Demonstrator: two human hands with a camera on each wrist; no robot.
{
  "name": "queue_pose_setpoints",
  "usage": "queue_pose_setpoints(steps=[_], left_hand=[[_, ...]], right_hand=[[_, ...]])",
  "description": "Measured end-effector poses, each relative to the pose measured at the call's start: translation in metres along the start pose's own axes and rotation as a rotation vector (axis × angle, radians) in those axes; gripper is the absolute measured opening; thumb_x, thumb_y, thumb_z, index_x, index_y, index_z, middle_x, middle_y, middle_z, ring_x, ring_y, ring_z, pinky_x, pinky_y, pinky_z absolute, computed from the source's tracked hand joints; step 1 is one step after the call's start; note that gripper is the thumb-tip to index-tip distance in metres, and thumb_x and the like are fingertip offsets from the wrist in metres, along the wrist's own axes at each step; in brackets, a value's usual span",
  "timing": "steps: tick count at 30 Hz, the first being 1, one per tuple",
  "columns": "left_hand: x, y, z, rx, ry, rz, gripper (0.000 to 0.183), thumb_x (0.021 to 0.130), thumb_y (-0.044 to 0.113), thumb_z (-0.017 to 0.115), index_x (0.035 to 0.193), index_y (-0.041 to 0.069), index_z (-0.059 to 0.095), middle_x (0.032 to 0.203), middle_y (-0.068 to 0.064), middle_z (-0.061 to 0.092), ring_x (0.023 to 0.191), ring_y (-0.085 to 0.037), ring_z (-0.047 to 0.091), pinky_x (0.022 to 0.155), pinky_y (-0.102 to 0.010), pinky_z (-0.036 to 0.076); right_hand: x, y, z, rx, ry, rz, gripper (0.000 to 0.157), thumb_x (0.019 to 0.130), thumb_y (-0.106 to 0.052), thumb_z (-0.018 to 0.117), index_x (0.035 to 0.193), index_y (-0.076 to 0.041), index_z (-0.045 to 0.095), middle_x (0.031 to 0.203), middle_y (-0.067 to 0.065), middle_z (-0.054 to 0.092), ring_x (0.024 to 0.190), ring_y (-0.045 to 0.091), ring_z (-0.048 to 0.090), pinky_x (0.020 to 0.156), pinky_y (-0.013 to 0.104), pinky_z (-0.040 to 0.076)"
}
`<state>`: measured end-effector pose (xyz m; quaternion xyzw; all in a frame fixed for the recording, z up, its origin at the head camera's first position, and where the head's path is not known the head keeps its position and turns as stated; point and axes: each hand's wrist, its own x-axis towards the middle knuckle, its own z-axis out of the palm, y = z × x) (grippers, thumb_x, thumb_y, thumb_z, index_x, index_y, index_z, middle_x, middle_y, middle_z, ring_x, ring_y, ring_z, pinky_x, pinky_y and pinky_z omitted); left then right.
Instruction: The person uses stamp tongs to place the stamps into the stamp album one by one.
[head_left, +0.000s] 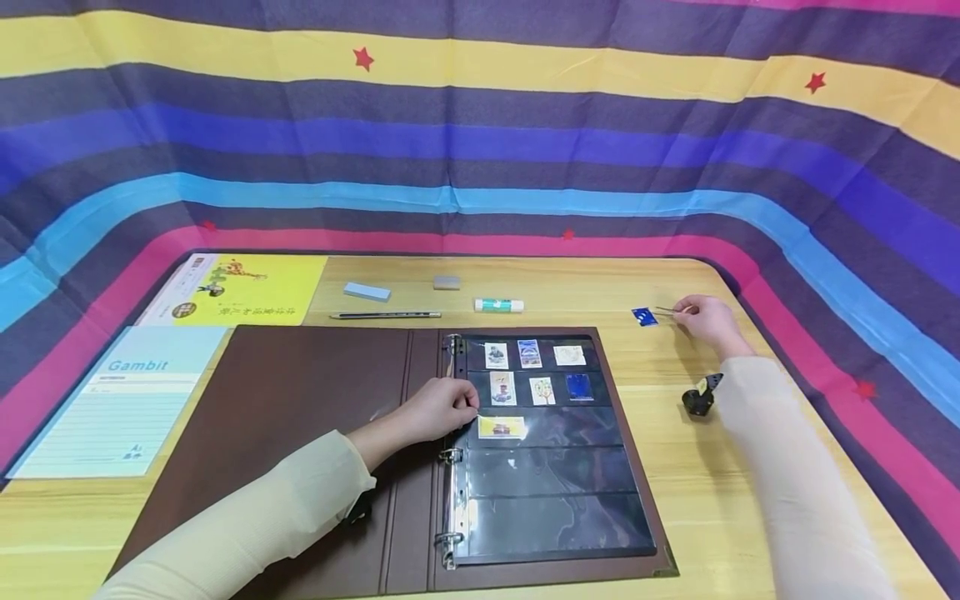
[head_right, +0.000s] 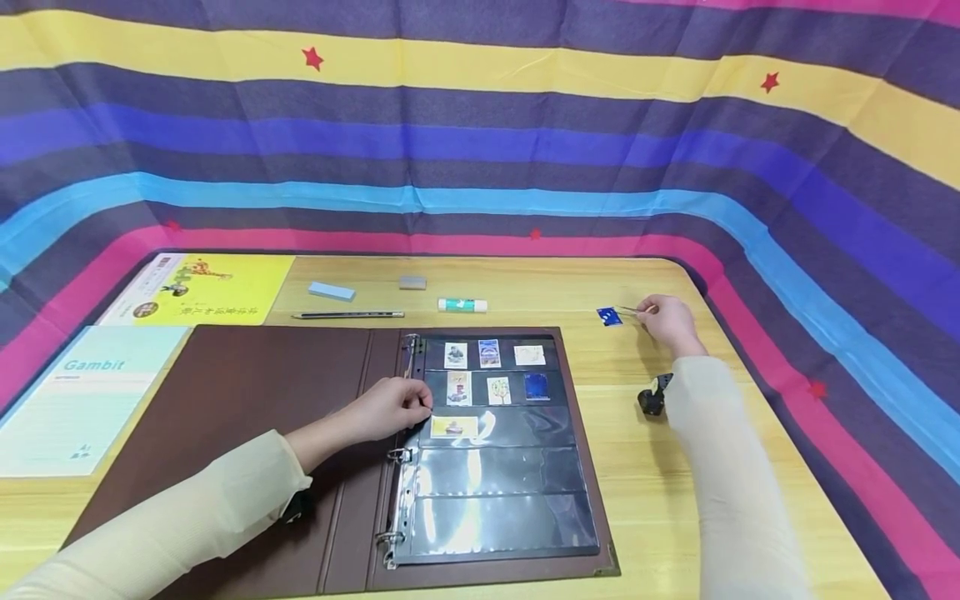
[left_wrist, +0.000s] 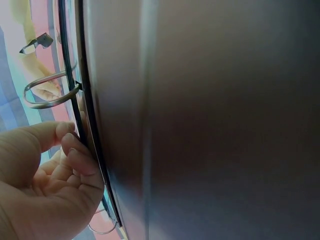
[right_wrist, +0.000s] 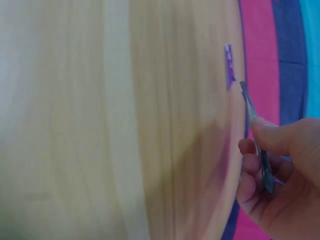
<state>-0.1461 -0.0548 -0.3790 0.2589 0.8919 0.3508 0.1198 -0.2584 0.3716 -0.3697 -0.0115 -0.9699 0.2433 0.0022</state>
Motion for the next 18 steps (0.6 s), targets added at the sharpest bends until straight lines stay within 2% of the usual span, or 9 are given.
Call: queue_pose_setpoints(steps=[8, 18], left_hand=[[0.001, -0.002, 0.001, 0.005, 0.005, -0.006, 0.004, 0.075, 0.007, 0.053, 0.073, 0.01, 0.054, 0.053, 0.004, 0.047, 0.045, -0.006, 0.042, 0.049, -0.022, 0.038], [0.001, -0.001, 0.0, 0.006, 0.003, -0.007, 0.005, 0.075, 0.007, 0.054, 0.072, 0.011, 0.054, 0.053, 0.005, 0.047, 0.045, -0.006, 0.042, 0.049, -0.022, 0.038]], right_hand=[[0.007, -0.008, 0.008, -0.014, -0.009, 0.059, 0.02, 0.083, -0.015, 0.048, 0.097, -0.001, 0.052, 0.091, 0.018, 0.05, 0.08, 0.03, 0.044, 0.068, 0.042, 0.033], [-0.002, -0.015, 0.004, -0.107, 0.029, 0.02, 0.017, 0.081, -0.017, 0.05, 0.089, -0.003, 0.055, 0.082, 0.013, 0.054, 0.075, 0.028, 0.045, 0.063, 0.042, 0.032]])
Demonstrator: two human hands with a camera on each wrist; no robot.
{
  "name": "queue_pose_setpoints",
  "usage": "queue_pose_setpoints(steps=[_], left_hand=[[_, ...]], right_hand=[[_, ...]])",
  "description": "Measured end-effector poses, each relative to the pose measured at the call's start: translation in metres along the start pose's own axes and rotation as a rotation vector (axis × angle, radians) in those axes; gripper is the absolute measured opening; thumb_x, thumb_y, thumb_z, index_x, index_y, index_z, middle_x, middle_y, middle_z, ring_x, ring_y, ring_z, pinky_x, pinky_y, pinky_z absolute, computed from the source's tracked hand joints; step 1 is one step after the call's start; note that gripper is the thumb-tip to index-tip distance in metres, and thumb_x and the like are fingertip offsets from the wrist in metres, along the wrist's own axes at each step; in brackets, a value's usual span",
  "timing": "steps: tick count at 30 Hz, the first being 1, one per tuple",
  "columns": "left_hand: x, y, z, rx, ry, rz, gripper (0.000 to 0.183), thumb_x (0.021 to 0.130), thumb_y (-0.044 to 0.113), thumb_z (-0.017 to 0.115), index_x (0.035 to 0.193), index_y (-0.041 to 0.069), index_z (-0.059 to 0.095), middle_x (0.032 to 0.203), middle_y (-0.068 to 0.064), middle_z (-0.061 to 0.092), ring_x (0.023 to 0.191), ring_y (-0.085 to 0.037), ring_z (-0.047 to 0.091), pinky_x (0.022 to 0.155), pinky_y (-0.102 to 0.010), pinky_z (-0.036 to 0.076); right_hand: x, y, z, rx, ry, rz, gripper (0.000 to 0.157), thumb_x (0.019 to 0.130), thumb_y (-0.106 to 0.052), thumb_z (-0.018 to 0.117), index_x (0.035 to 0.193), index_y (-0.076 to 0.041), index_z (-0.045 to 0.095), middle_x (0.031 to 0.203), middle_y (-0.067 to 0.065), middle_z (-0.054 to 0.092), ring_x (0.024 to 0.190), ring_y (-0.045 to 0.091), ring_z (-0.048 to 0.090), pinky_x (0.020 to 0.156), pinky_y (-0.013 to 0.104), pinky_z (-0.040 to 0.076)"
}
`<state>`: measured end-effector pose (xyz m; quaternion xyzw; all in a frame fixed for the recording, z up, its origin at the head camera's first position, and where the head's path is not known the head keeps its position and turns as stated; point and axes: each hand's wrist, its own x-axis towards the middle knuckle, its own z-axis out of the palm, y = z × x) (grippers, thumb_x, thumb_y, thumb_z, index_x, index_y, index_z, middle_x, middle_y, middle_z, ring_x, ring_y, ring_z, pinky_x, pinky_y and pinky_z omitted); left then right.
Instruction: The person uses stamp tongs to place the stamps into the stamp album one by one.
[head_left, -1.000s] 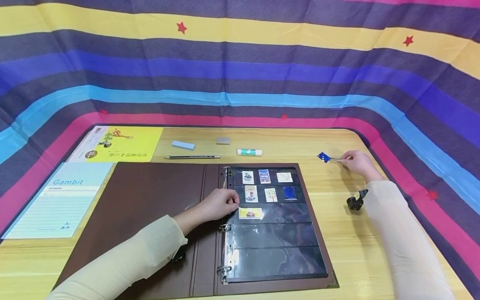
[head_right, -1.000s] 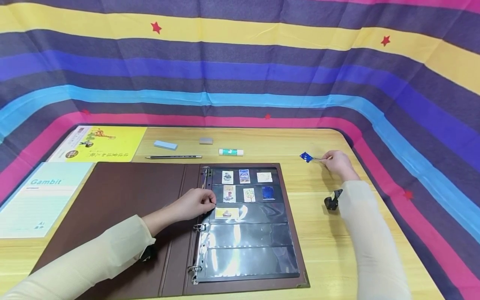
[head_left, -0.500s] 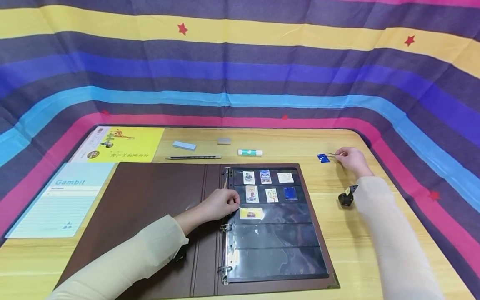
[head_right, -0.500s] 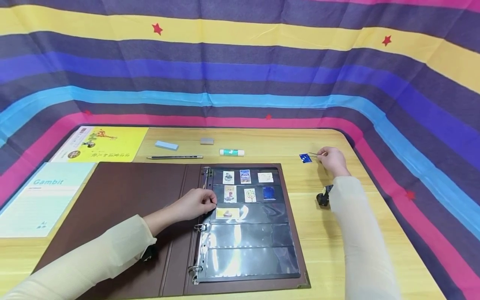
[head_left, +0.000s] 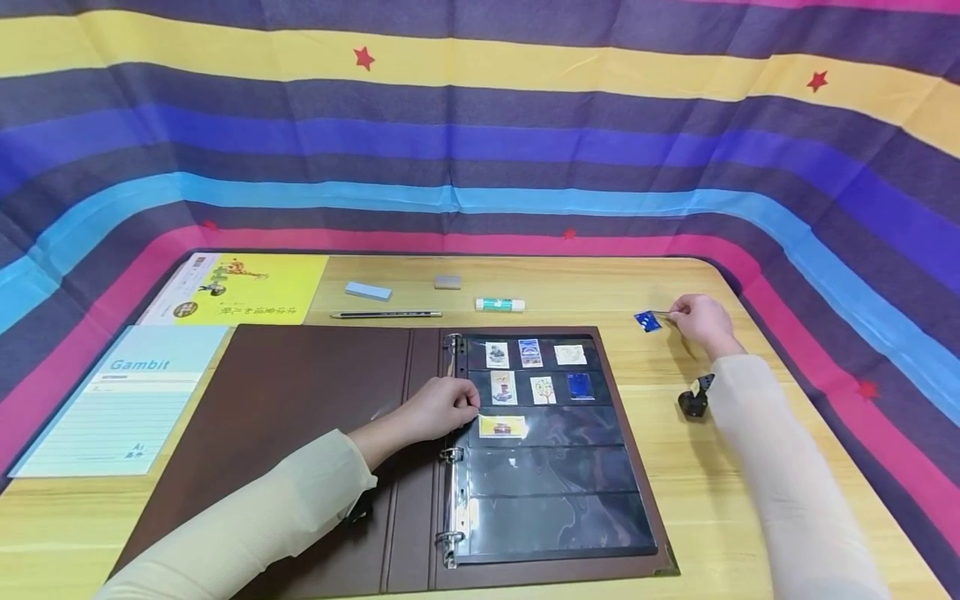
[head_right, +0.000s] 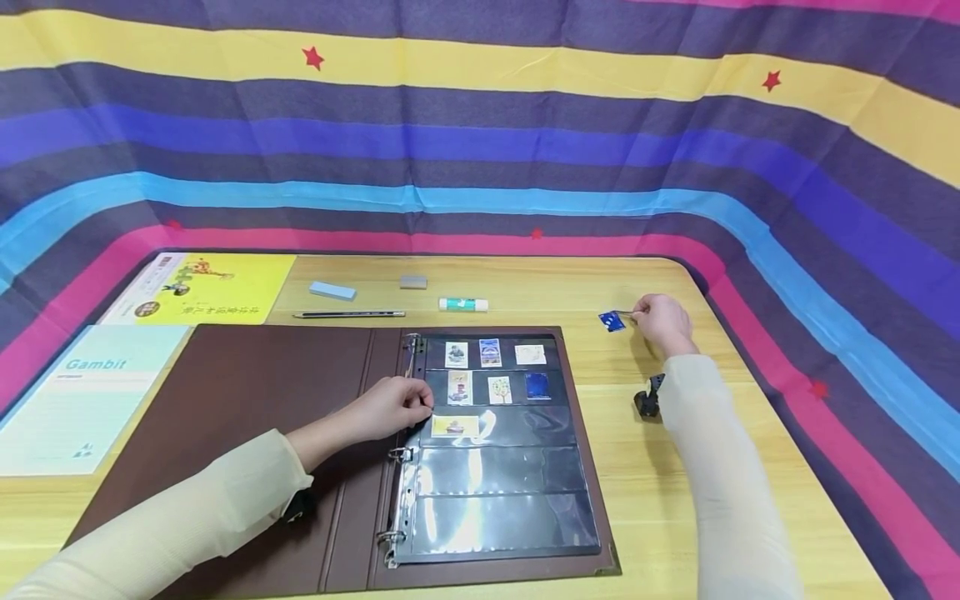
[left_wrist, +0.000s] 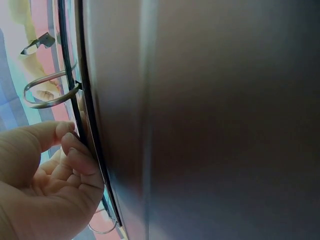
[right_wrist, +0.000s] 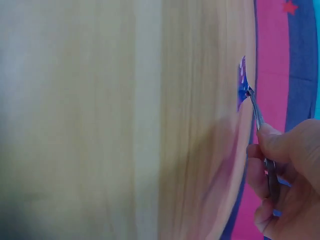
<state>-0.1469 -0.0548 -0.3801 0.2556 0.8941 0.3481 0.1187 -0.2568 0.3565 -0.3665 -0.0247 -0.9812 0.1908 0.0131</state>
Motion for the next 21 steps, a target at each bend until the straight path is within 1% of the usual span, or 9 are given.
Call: queue_pose_setpoints(steps=[4, 6, 8, 10, 13, 15, 18, 21], left_hand=[[0.001, 0.0, 0.001, -0.001, 0.007, 0.012, 0.005, 0.075, 0.007, 0.054, 0.072, 0.011, 0.054, 0.053, 0.005, 0.047, 0.045, -0.006, 0.042, 0.048, -0.021, 0.038], [0.001, -0.001, 0.001, -0.001, 0.008, 0.014, 0.005, 0.075, 0.007, 0.054, 0.071, 0.011, 0.054, 0.053, 0.005, 0.047, 0.045, -0.006, 0.042, 0.048, -0.021, 0.038], [0.001, -0.001, 0.001, -0.001, 0.011, 0.019, 0.005, 0.075, 0.007, 0.054, 0.071, 0.01, 0.054, 0.053, 0.004, 0.047, 0.045, -0.006, 0.042, 0.047, -0.021, 0.038], [0.0, -0.002, 0.001, -0.001, 0.011, 0.017, 0.005, 0.075, 0.007, 0.054, 0.071, 0.011, 0.054, 0.053, 0.005, 0.047, 0.045, -0.006, 0.042, 0.047, -0.021, 0.038], [0.0, -0.002, 0.001, -0.004, 0.012, 0.013, 0.006, 0.075, 0.008, 0.054, 0.071, 0.012, 0.054, 0.053, 0.005, 0.047, 0.045, -0.006, 0.042, 0.047, -0.021, 0.038], [0.0, -0.002, 0.001, -0.004, 0.014, 0.01, 0.006, 0.075, 0.008, 0.054, 0.071, 0.012, 0.054, 0.053, 0.005, 0.047, 0.045, -0.006, 0.042, 0.046, -0.022, 0.037], [0.0, -0.001, 0.001, -0.007, 0.017, 0.007, 0.006, 0.076, 0.009, 0.054, 0.071, 0.013, 0.053, 0.052, 0.005, 0.047, 0.045, -0.006, 0.042, 0.047, -0.022, 0.037], [-0.001, 0.0, 0.001, -0.009, 0.021, 0.005, 0.007, 0.076, 0.009, 0.054, 0.07, 0.013, 0.053, 0.052, 0.005, 0.047, 0.045, -0.006, 0.042, 0.047, -0.022, 0.037]], right_hand=[[-0.008, -0.005, -0.006, 0.008, 0.011, -0.028, 0.018, 0.083, -0.017, 0.046, 0.09, -0.002, 0.053, 0.083, 0.013, 0.052, 0.075, 0.028, 0.045, 0.063, 0.041, 0.032], [-0.015, -0.012, -0.008, 0.039, 0.019, -0.044, 0.019, 0.084, -0.016, 0.043, 0.091, -0.001, 0.052, 0.083, 0.014, 0.051, 0.073, 0.027, 0.045, 0.061, 0.04, 0.033], [-0.022, -0.023, -0.008, 0.076, 0.031, -0.077, 0.018, 0.084, -0.015, 0.042, 0.09, -0.001, 0.052, 0.082, 0.014, 0.052, 0.07, 0.025, 0.046, 0.058, 0.037, 0.035], [-0.031, -0.037, -0.005, 0.142, 0.038, -0.122, 0.016, 0.085, -0.013, 0.043, 0.089, 0.0, 0.051, 0.079, 0.015, 0.052, 0.065, 0.023, 0.047, 0.054, 0.033, 0.037], [-0.047, -0.063, 0.003, 0.234, 0.016, -0.195, 0.013, 0.085, -0.01, 0.044, 0.086, 0.001, 0.051, 0.076, 0.017, 0.052, 0.059, 0.02, 0.048, 0.048, 0.029, 0.039], [-0.058, -0.079, 0.012, 0.279, -0.006, -0.248, 0.01, 0.083, -0.007, 0.045, 0.083, 0.001, 0.051, 0.073, 0.017, 0.052, 0.057, 0.018, 0.048, 0.047, 0.029, 0.04], [-0.074, -0.1, 0.028, 0.315, -0.072, -0.3, 0.007, 0.082, -0.007, 0.048, 0.081, 0.0, 0.051, 0.07, 0.013, 0.052, 0.052, 0.016, 0.047, 0.046, 0.029, 0.04], [-0.085, -0.112, 0.044, 0.31, -0.115, -0.344, 0.004, 0.081, -0.008, 0.051, 0.078, -0.004, 0.052, 0.067, 0.007, 0.052, 0.051, 0.014, 0.047, 0.049, 0.028, 0.039]])
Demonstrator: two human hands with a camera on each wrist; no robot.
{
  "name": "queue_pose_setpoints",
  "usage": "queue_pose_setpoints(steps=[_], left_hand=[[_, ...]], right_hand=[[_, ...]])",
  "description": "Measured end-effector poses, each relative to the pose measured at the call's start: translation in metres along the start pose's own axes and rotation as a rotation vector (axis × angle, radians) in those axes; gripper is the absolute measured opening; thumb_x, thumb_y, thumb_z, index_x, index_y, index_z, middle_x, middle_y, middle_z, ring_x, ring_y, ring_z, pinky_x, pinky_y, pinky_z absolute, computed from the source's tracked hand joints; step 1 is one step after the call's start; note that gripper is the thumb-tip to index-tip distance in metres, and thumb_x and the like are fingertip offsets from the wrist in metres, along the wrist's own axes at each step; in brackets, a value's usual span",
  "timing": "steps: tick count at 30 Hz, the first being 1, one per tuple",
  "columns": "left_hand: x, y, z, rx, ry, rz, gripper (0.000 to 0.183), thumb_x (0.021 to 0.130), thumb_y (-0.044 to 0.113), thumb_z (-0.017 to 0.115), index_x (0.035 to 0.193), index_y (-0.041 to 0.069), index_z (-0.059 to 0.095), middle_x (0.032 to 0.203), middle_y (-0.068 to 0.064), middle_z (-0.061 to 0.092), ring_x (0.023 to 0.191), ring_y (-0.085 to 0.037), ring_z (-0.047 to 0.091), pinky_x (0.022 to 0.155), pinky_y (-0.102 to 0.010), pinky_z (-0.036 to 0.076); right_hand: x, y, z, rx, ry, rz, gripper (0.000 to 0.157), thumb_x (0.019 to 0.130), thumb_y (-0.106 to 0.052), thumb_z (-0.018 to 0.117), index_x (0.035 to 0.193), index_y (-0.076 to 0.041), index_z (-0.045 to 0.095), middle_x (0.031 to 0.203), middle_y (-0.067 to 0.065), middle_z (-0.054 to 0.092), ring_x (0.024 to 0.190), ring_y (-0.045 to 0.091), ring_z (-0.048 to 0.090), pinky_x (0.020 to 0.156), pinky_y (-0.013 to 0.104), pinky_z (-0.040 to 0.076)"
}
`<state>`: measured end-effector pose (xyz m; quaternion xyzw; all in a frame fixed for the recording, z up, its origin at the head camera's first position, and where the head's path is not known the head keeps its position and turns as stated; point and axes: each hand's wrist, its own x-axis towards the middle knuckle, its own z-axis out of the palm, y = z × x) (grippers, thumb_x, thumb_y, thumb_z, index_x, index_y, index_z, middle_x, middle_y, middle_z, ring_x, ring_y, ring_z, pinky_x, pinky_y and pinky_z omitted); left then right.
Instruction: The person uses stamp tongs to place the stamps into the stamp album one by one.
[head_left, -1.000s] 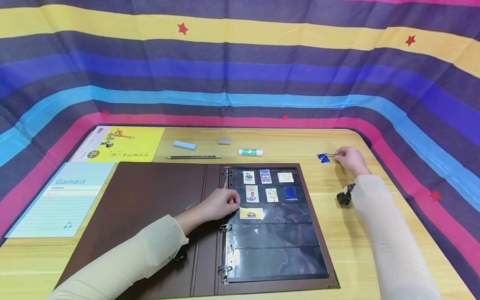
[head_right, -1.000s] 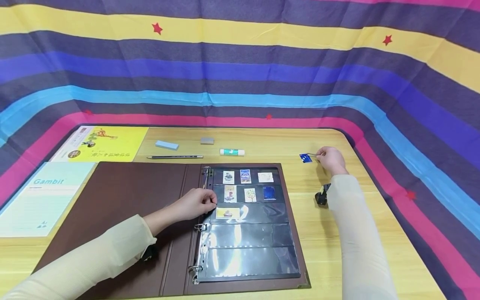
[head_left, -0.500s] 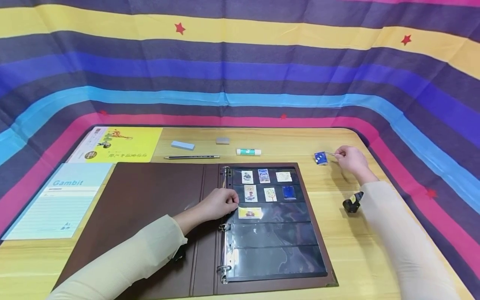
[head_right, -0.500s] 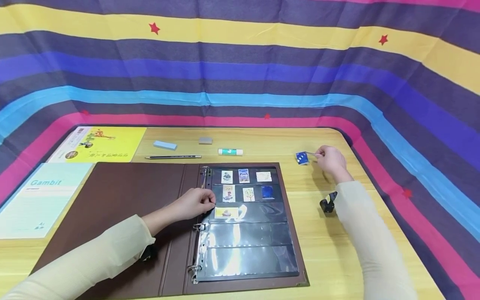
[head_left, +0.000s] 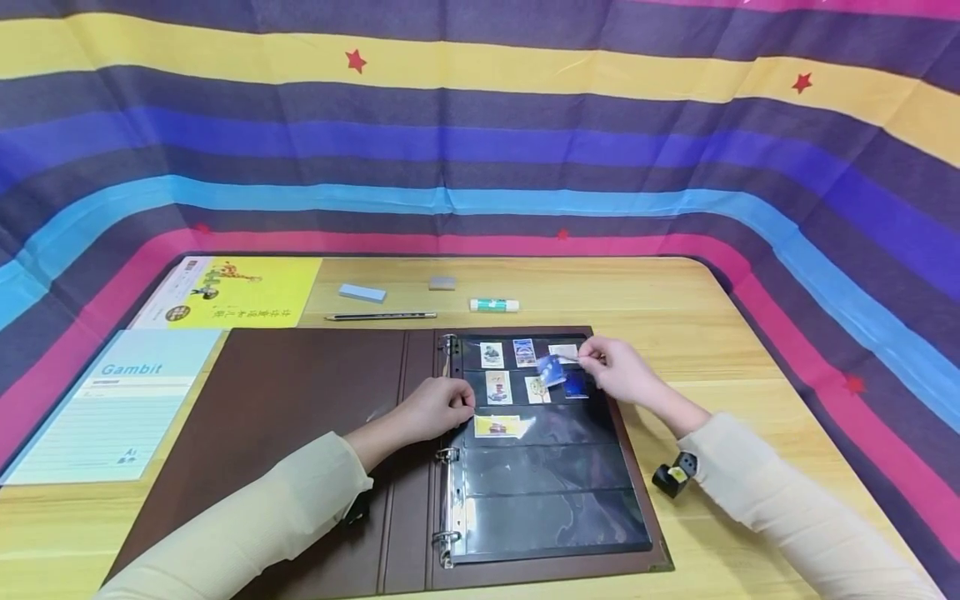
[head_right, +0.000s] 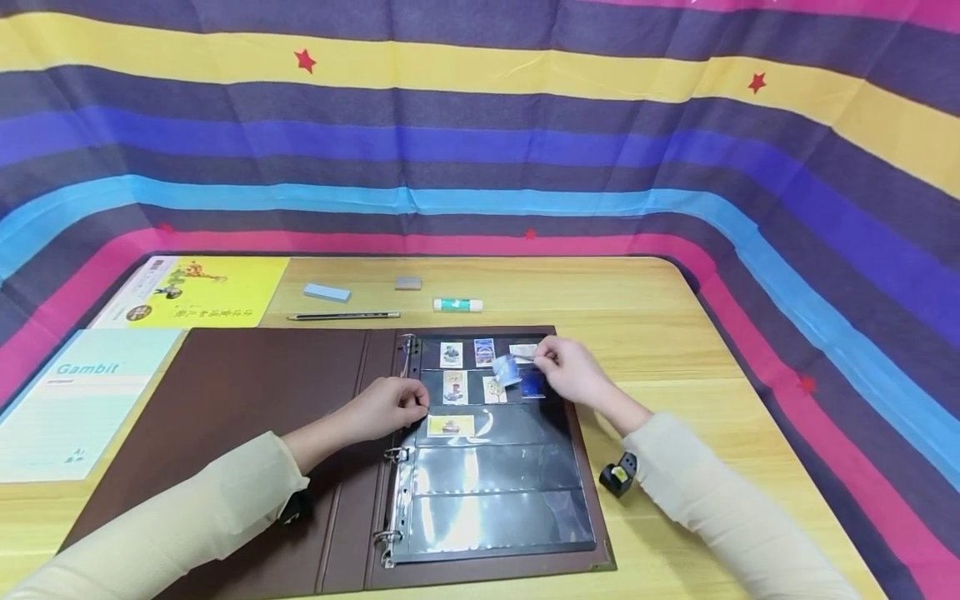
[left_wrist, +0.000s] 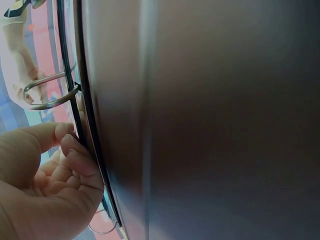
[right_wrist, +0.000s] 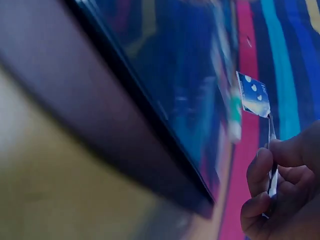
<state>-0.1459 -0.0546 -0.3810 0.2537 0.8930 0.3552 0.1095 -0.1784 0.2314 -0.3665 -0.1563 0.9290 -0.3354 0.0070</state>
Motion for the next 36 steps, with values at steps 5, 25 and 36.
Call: queue_pose_setpoints(steps=[5, 25, 36], left_hand=[[-0.001, 0.001, 0.0, -0.01, 0.005, 0.002, 0.007, 0.077, 0.009, 0.053, 0.071, 0.012, 0.053, 0.052, 0.005, 0.046, 0.045, -0.006, 0.041, 0.048, -0.022, 0.038], [-0.002, 0.0, 0.001, -0.02, 0.005, -0.006, 0.007, 0.077, 0.008, 0.053, 0.071, 0.012, 0.053, 0.051, 0.005, 0.045, 0.044, -0.006, 0.041, 0.047, -0.022, 0.037], [-0.002, 0.0, 0.001, -0.022, 0.005, 0.005, 0.007, 0.077, 0.008, 0.053, 0.071, 0.012, 0.053, 0.051, 0.005, 0.045, 0.044, -0.006, 0.041, 0.047, -0.022, 0.038]], right_hand=[[-0.004, -0.004, 0.02, -0.061, -0.02, -0.04, 0.007, 0.078, -0.009, 0.054, 0.072, -0.01, 0.051, 0.06, -0.002, 0.047, 0.054, 0.012, 0.042, 0.054, 0.027, 0.035], [-0.016, -0.002, 0.008, -0.131, -0.168, -0.117, 0.008, 0.077, -0.005, 0.054, 0.072, -0.01, 0.051, 0.062, -0.005, 0.048, 0.056, 0.009, 0.043, 0.053, 0.025, 0.037], [-0.011, -0.004, 0.009, -0.187, -0.236, -0.195, 0.014, 0.075, -0.002, 0.056, 0.068, -0.013, 0.052, 0.061, -0.008, 0.048, 0.056, 0.008, 0.042, 0.054, 0.025, 0.035]])
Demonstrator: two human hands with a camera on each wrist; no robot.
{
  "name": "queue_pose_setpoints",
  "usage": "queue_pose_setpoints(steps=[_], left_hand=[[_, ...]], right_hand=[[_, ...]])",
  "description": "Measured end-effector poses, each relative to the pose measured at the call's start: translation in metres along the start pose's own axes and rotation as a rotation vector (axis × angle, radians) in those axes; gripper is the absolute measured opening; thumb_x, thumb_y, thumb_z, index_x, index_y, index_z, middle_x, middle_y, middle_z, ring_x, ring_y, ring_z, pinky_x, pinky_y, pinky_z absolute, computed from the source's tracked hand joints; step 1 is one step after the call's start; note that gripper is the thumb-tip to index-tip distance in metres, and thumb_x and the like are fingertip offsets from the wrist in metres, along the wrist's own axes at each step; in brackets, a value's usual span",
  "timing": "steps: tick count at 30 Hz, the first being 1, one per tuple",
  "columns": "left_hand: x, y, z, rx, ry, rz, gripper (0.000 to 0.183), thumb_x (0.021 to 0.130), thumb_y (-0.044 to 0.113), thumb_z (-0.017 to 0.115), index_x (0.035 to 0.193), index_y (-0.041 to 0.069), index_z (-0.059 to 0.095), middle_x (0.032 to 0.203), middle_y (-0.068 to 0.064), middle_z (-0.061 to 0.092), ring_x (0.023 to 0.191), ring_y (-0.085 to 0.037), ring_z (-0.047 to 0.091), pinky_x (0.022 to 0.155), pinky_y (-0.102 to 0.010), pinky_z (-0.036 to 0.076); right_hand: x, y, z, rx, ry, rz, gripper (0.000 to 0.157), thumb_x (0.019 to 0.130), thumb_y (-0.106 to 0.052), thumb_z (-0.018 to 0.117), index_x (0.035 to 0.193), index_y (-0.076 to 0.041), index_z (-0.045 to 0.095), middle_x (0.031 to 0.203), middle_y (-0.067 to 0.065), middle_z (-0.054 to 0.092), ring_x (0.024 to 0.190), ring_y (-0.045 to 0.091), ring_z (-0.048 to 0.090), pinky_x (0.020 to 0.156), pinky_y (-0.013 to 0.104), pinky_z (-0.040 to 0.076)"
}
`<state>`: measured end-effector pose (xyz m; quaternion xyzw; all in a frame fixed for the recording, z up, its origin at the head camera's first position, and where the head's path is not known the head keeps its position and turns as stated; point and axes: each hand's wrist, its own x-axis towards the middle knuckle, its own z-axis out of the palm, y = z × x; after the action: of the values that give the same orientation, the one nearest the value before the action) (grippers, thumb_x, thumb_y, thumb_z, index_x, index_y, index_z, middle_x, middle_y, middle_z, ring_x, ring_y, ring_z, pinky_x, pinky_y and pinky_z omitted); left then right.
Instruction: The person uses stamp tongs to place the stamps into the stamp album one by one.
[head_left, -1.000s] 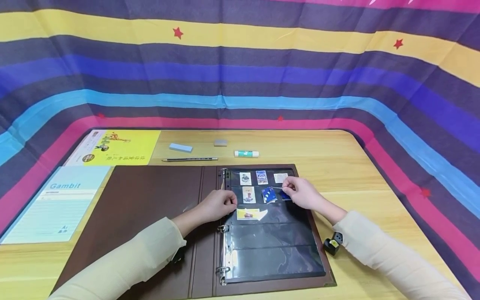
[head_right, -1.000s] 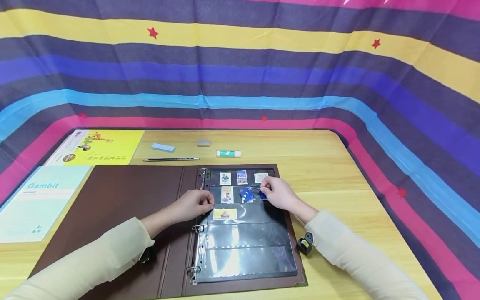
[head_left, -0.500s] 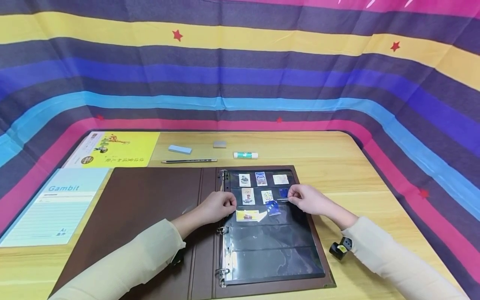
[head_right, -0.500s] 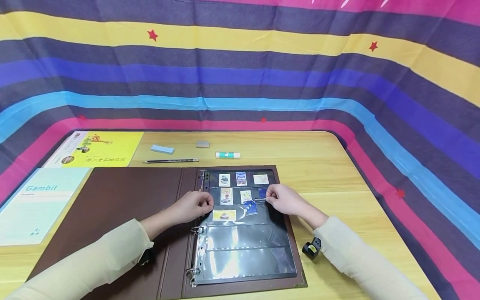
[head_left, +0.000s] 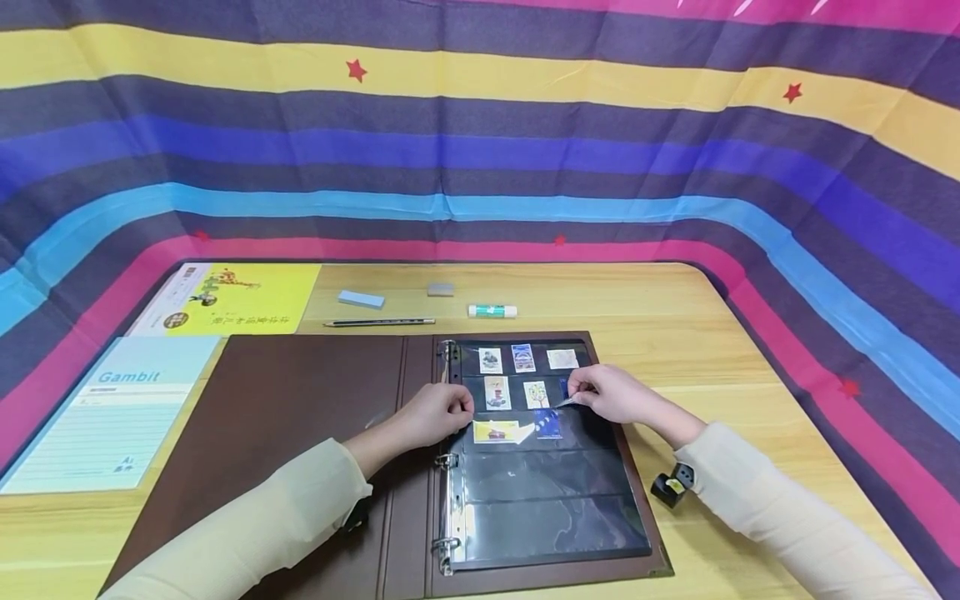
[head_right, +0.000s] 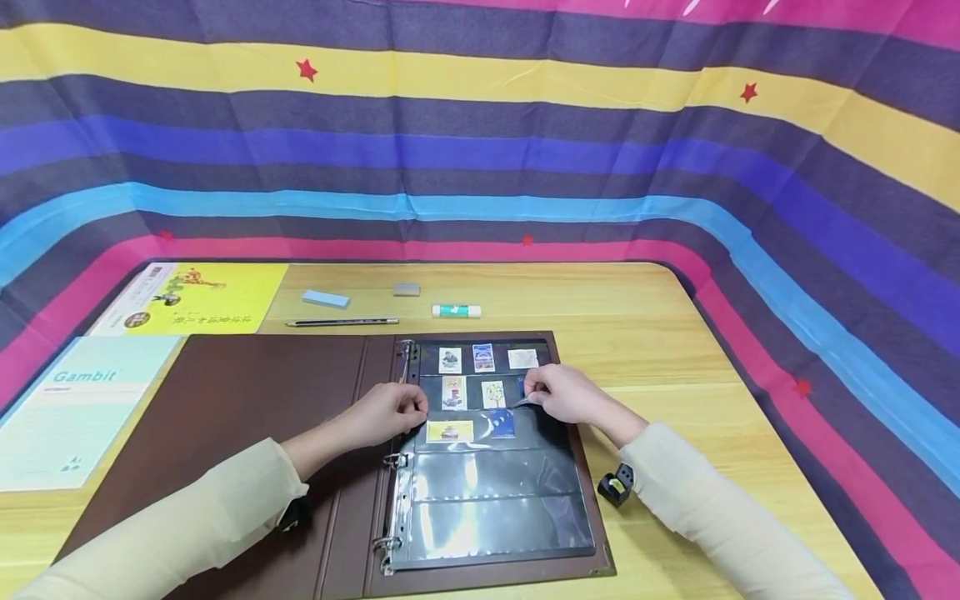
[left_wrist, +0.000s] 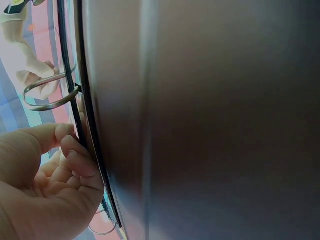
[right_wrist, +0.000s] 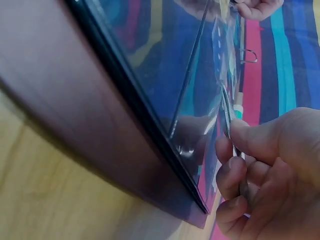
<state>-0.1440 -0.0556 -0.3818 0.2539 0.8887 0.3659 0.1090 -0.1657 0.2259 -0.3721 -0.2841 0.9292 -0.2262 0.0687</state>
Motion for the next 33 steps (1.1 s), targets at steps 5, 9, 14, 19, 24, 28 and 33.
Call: queue_pose_setpoints(steps=[5, 9, 14, 19, 24, 28, 33], left_hand=[[0.001, 0.0, 0.0, 0.005, 0.006, -0.008, 0.007, 0.077, 0.008, 0.053, 0.071, 0.012, 0.053, 0.051, 0.005, 0.045, 0.044, -0.006, 0.041, 0.047, -0.022, 0.037], [0.001, 0.0, 0.0, 0.003, 0.004, -0.009, 0.006, 0.077, 0.009, 0.053, 0.071, 0.012, 0.053, 0.051, 0.005, 0.045, 0.044, -0.006, 0.041, 0.047, -0.022, 0.037], [0.001, -0.001, 0.001, 0.003, 0.0, -0.01, 0.006, 0.077, 0.009, 0.053, 0.071, 0.011, 0.053, 0.052, 0.005, 0.046, 0.045, -0.007, 0.041, 0.047, -0.022, 0.038], [0.002, -0.001, 0.0, 0.006, -0.004, -0.007, 0.005, 0.076, 0.008, 0.053, 0.072, 0.011, 0.054, 0.052, 0.005, 0.047, 0.044, -0.007, 0.042, 0.047, -0.022, 0.038], [0.002, -0.002, -0.002, -0.011, -0.04, 0.002, 0.006, 0.078, 0.011, 0.054, 0.083, 0.009, 0.056, 0.054, 0.004, 0.048, 0.045, -0.008, 0.042, 0.048, -0.023, 0.038], [-0.001, -0.005, -0.013, -0.037, -0.067, 0.042, 0.014, 0.079, 0.016, 0.055, 0.092, 0.009, 0.056, 0.055, 0.004, 0.049, 0.045, -0.008, 0.041, 0.048, -0.025, 0.038], [-0.01, -0.014, -0.037, -0.052, -0.007, 0.053, 0.018, 0.079, 0.017, 0.055, 0.094, 0.007, 0.056, 0.061, 0.002, 0.053, 0.052, -0.01, 0.047, 0.052, -0.026, 0.04]], right_hand=[[0.001, -0.003, -0.001, 0.015, -0.037, -0.039, 0.015, 0.075, -0.001, 0.055, 0.067, -0.013, 0.05, 0.061, -0.008, 0.046, 0.057, 0.008, 0.042, 0.055, 0.024, 0.034], [0.001, -0.002, -0.001, 0.038, -0.05, -0.042, 0.015, 0.075, 0.0, 0.055, 0.068, -0.012, 0.05, 0.061, -0.007, 0.046, 0.058, 0.008, 0.042, 0.055, 0.024, 0.034], [-0.001, 0.003, -0.005, 0.063, -0.004, 0.018, 0.01, 0.076, -0.001, 0.055, 0.073, -0.01, 0.052, 0.066, -0.005, 0.049, 0.061, 0.009, 0.044, 0.057, 0.026, 0.037], [-0.006, 0.011, -0.017, 0.181, 0.052, 0.14, 0.003, 0.079, -0.006, 0.053, 0.08, -0.005, 0.051, 0.071, 0.003, 0.05, 0.057, 0.015, 0.048, 0.05, 0.027, 0.041], [-0.017, 0.03, -0.03, 0.327, 0.132, 0.251, 0.009, 0.08, -0.004, 0.052, 0.086, 0.002, 0.049, 0.077, 0.013, 0.05, 0.052, 0.024, 0.052, 0.046, 0.032, 0.043], [-0.029, 0.049, -0.038, 0.309, 0.196, 0.326, 0.016, 0.08, -0.009, 0.052, 0.089, 0.003, 0.049, 0.079, 0.014, 0.05, 0.055, 0.023, 0.055, 0.05, 0.031, 0.045], [-0.042, 0.072, -0.041, 0.105, 0.256, 0.396, 0.018, 0.078, -0.014, 0.054, 0.085, 0.003, 0.054, 0.073, 0.009, 0.054, 0.061, 0.018, 0.052, 0.055, 0.03, 0.041]])
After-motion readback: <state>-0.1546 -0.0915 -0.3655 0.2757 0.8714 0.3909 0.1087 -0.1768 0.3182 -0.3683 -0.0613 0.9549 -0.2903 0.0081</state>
